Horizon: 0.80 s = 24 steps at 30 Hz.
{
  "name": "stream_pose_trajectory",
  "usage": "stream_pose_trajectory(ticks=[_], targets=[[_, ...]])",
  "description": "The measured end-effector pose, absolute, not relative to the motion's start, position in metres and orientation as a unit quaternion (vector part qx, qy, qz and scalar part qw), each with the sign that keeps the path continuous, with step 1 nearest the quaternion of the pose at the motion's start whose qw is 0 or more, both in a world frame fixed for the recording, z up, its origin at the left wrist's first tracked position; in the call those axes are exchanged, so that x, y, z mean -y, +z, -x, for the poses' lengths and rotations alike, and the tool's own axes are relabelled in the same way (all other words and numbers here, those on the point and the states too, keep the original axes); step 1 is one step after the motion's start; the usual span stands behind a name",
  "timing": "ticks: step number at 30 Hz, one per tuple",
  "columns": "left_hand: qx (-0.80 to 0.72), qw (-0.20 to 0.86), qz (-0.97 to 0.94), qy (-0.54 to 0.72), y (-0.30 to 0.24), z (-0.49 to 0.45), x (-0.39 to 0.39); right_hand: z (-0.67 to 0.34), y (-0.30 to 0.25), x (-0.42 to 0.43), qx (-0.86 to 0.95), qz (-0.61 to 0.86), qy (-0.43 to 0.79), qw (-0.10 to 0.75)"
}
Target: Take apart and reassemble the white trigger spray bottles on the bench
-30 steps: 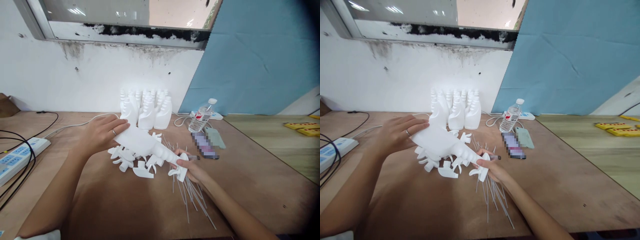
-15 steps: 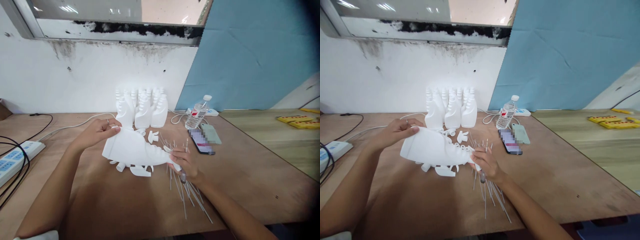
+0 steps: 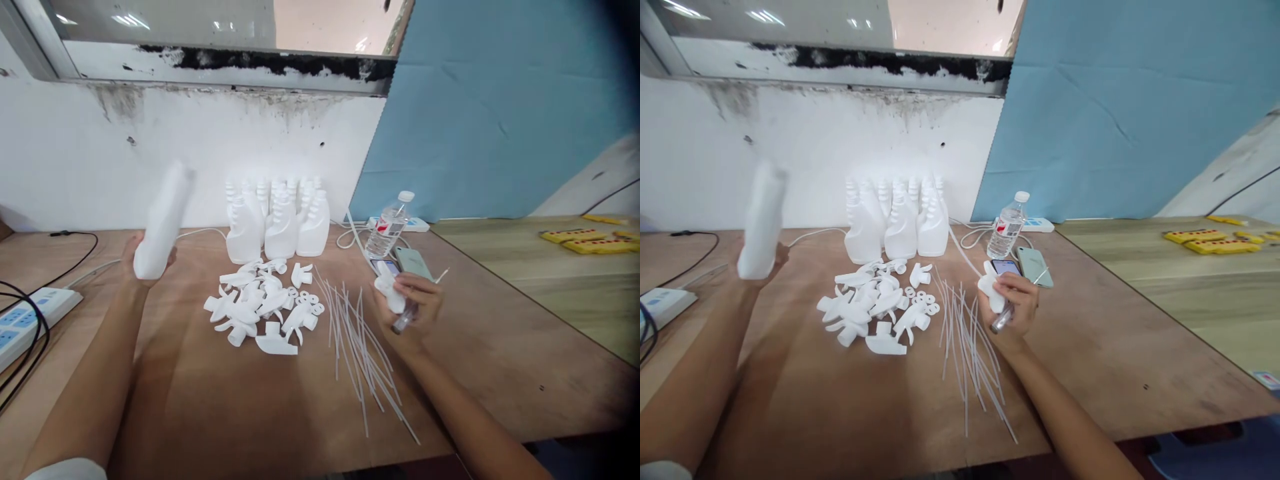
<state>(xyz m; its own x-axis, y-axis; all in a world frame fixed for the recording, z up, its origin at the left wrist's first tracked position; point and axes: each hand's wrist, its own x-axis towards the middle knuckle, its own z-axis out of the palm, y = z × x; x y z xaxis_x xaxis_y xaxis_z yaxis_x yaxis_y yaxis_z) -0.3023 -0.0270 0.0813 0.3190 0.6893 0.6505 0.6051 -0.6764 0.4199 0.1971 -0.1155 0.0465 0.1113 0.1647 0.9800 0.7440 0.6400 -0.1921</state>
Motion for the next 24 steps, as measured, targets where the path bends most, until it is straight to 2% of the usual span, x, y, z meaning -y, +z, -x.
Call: stream_pose_trajectory(ticks=[3,5,13,17,24], targets=[[-0.434,0.219,-0.67,0.56,0.057,0.317,0.018,-0.192,0.046,0.112,0.61,0.395,-0.178,0.664],[-0.458,0.264,-0.626,0.573,0.042,0.322,0.014,-0.19,0.042,0.111,0.605,0.41,-0.151,0.665],[-0.531,0.278,-0.561,0.571,-0.001,0.308,-0.014,-0.186,0.035,0.113,0.632,0.43,-0.079,0.64],[-0.559,0.294,-0.555,0.542,0.003,0.294,-0.024,-0.185,0.036,0.112,0.644,0.423,-0.076,0.632],[-0.594,0.22,-0.646,0.426,0.021,0.279,-0.043,-0.182,0.039,0.112,0.674,0.407,-0.082,0.611]])
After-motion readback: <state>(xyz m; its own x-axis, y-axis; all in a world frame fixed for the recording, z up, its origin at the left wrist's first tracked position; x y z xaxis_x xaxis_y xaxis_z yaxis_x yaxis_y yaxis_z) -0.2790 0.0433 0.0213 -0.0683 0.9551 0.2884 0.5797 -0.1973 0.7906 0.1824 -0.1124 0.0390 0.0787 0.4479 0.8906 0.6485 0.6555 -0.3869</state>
